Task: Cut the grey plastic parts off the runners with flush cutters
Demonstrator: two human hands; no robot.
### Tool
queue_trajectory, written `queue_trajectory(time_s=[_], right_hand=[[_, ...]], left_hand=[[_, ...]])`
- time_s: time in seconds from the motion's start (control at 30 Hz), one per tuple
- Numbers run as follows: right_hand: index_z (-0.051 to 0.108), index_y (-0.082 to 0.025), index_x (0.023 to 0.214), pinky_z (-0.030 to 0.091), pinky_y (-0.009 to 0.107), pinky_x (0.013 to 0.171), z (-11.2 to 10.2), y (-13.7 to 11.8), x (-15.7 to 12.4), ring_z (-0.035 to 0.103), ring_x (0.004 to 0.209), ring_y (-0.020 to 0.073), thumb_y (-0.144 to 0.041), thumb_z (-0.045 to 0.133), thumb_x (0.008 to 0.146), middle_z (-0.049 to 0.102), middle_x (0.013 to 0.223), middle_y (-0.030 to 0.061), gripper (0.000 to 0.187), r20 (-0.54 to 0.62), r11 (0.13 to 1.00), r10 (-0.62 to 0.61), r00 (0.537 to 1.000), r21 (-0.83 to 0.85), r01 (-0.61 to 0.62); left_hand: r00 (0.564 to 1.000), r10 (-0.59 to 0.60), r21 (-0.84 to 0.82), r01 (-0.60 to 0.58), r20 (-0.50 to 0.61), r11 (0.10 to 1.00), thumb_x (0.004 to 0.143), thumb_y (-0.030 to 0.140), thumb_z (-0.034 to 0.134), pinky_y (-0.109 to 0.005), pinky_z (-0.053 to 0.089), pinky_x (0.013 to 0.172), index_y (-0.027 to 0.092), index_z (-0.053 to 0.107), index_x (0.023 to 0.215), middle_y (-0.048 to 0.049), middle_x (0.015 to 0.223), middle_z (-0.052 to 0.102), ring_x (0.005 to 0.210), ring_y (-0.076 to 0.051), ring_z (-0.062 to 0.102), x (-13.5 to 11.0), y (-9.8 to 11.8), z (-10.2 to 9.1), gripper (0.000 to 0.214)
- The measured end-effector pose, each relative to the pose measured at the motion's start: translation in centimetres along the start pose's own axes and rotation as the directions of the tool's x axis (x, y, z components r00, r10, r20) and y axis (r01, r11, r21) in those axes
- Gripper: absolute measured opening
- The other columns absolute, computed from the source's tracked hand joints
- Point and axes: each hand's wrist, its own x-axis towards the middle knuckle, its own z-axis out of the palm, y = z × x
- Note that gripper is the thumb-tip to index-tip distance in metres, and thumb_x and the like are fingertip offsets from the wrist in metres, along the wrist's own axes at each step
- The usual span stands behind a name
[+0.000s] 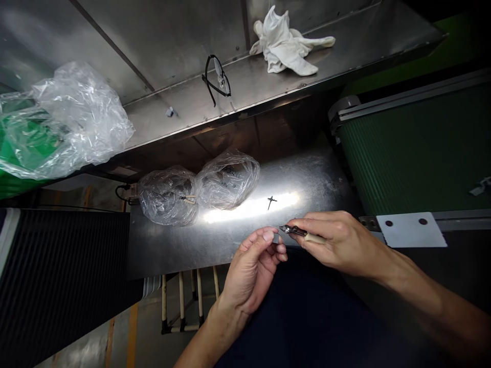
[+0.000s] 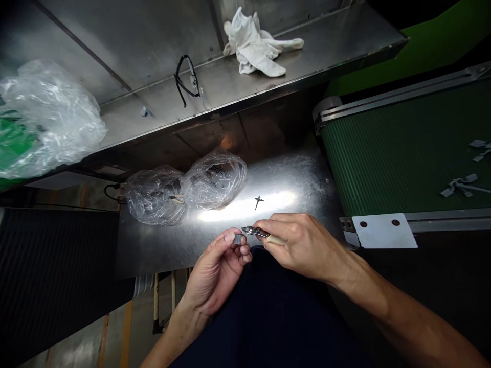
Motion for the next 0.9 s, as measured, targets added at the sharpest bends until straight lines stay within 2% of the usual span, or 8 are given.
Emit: queue_trajectory(time_s=[0.33,0.77,0.9], right_hand=[[0.072,-0.018,0.105,0.054,0.023,0.071,0.1,0.1,0.0,0.069,0.078,0.0132,-0.018,0.062,0.093,0.074,0.092,0.0016,0.016,-0.097,0.998,0.051,0.994,-0.029,-0.054],[0.072,-0.018,0.108,0.053,0.023,0.074,0.2,0.6,-0.6,0.069,0.080,0.0130,-0.024,0.063,0.093,0.074,0.094,0.0015,0.018,-0.104,0.989,0.135,0.985,-0.042,-0.140],[0.072,-0.018,0.107,0.053,0.024,0.074,0.0,1.2,-1.1,0.070,0.082,0.0141,-0.027,0.064,0.093,0.074,0.095,0.0020,0.018,-0.145,0.980,0.185,0.972,-0.042,-0.193]], left_hand=[[0.999,-0.046,-0.059,0.047,0.023,0.997,0.087,0.017,0.070,-0.022,0.053,0.067,0.011,0.073,0.098,-0.0055,0.083,0.068,0.072,-0.011,0.063,0.0,0.0,-0.2,0.012],[0.997,-0.072,-0.029,0.073,0.038,0.997,0.090,0.012,0.066,-0.022,0.052,0.064,0.010,0.072,0.101,-0.0058,0.083,0.069,0.069,-0.009,0.062,0.2,0.0,-0.1,0.012],[0.996,-0.083,-0.023,0.084,0.042,0.996,0.090,0.011,0.066,-0.021,0.052,0.064,0.010,0.072,0.101,-0.0059,0.084,0.069,0.069,-0.009,0.062,0.2,0.0,-0.1,0.013]])
